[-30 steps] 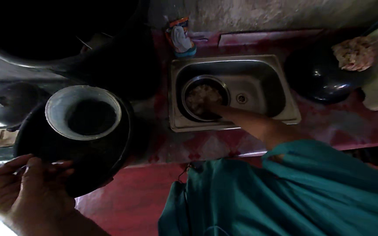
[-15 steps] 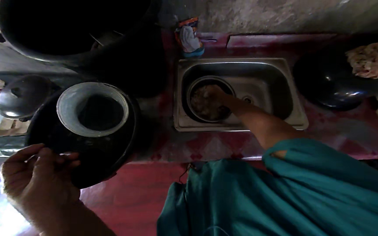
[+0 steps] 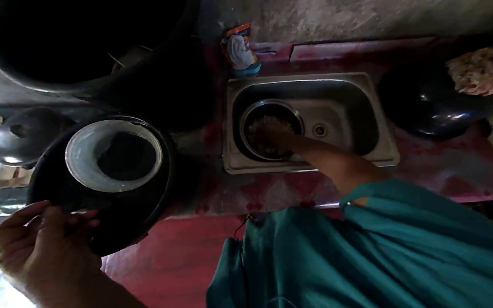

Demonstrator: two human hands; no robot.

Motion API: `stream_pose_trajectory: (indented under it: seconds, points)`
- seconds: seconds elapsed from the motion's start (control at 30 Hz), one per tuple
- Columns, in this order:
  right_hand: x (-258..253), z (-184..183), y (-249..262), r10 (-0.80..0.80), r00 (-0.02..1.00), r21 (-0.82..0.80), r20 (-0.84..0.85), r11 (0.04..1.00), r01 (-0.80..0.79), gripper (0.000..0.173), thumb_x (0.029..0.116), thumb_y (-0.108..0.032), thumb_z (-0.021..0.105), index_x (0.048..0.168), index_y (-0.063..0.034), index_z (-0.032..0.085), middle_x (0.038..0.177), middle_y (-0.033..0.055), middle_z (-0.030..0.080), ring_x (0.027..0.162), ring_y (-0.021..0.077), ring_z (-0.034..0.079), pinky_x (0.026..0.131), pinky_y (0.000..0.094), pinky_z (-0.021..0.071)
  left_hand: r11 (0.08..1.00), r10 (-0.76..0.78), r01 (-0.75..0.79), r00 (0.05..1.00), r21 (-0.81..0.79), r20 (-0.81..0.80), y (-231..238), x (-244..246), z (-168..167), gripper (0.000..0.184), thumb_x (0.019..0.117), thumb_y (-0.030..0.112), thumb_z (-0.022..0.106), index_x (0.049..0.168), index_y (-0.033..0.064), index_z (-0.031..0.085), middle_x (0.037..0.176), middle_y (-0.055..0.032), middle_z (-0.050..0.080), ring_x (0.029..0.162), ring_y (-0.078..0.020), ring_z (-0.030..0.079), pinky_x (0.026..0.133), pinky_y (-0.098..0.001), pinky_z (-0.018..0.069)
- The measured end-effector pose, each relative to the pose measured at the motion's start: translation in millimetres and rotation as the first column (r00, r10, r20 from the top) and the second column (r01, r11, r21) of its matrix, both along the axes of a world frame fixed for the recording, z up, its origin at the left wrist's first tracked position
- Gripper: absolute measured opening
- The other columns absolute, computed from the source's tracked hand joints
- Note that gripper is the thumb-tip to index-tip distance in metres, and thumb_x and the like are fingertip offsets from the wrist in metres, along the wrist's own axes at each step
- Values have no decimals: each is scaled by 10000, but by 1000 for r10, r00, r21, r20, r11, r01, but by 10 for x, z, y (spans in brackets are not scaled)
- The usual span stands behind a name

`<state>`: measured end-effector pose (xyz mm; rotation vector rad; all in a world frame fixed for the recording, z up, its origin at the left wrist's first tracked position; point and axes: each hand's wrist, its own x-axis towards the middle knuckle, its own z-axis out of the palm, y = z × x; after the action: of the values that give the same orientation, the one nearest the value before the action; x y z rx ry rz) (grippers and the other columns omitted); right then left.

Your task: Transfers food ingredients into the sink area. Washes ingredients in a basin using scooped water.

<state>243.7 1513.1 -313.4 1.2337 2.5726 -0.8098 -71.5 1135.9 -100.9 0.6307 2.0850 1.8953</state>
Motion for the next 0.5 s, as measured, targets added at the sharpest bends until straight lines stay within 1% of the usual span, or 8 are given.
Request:
stream_pose_trajectory:
  seconds: [0.07, 0.1, 0.17, 0.23, 0.3, 0.4, 0.47, 0.5]
  points:
    - [86, -137, 156, -70, 992, -114, -103, 992, 58, 420, 978, -389, 687, 1350, -198, 646, 1345, 78, 660, 1249, 264, 621, 1079, 540, 494, 1000, 4, -4, 1000, 11, 3, 5, 5, 6, 177, 1061, 81, 485, 1236, 96, 513, 777, 55, 651, 650, -104, 689, 578, -259, 612]
    - [92, -117, 222, -143, 980, -206, -138, 972, 113, 425, 994, -338, 681, 1376, -166, 618, 1347, 83, 658, 1237, 245, 631, 1077, 498, 506, 1000, -2, 1, 1000, 21, 2, -4, -3, -1, 176, 1062, 80, 485, 1235, 98, 510, 776, 57, 652, 647, -105, 690, 575, -260, 614]
    - [106, 19, 331, -218, 958, -236, -186, 956, 172, 429, 955, -241, 740, 1345, -87, 649, 1325, 153, 670, 1231, 308, 633, 1091, 526, 479, 1000, -19, 19, 1000, 19, 3, -24, -18, -19, 171, 1065, 107, 492, 1234, 119, 510, 772, 71, 661, 643, -94, 691, 578, -252, 613]
    - [153, -65, 507, -232, 955, -145, -187, 968, 206, 436, 911, -156, 786, 1288, 15, 648, 1272, 247, 666, 1193, 400, 641, 1064, 582, 492, 999, -39, 39, 999, 6, 3, -39, -38, -45, 189, 1069, 132, 487, 1258, 128, 496, 790, 76, 654, 658, -89, 688, 592, -251, 611]
    - [141, -21, 576, -223, 969, -69, -104, 974, 216, 425, 941, -185, 747, 1294, 23, 630, 1276, 267, 653, 1202, 436, 630, 1042, 629, 489, 999, -34, 34, 999, -3, -8, -30, -32, -41, 194, 1072, 137, 489, 1265, 119, 491, 793, 71, 656, 661, -90, 689, 592, -247, 608]
    - [13, 114, 592, -134, 990, -32, 54, 990, 136, 373, 1033, -260, 610, 1342, -54, 637, 1344, 211, 646, 1269, 402, 605, 1066, 636, 466, 1000, -8, 8, 1000, -12, -13, -6, 14, 1, 172, 1068, 112, 486, 1239, 109, 499, 771, 66, 651, 644, -89, 683, 577, -242, 604]
    - [-91, -117, 661, -111, 987, 44, 119, 993, 106, 416, 983, -255, 677, 1330, -27, 646, 1395, 238, 602, 1325, 435, 549, 1079, 659, 445, 1000, -3, 3, 1000, -17, -16, -3, 7, 0, 167, 1063, 104, 487, 1229, 114, 501, 770, 69, 649, 640, -88, 682, 571, -240, 603]
    - [-117, -216, 627, -118, 987, 89, 108, 990, 109, 507, 965, -303, 697, 1383, -32, 609, 1464, 264, 533, 1385, 469, 473, 1094, 692, 408, 1000, -10, 9, 1000, -22, -18, -15, -17, -15, 171, 1065, 114, 492, 1236, 117, 501, 774, 70, 653, 646, -88, 686, 573, -241, 605]
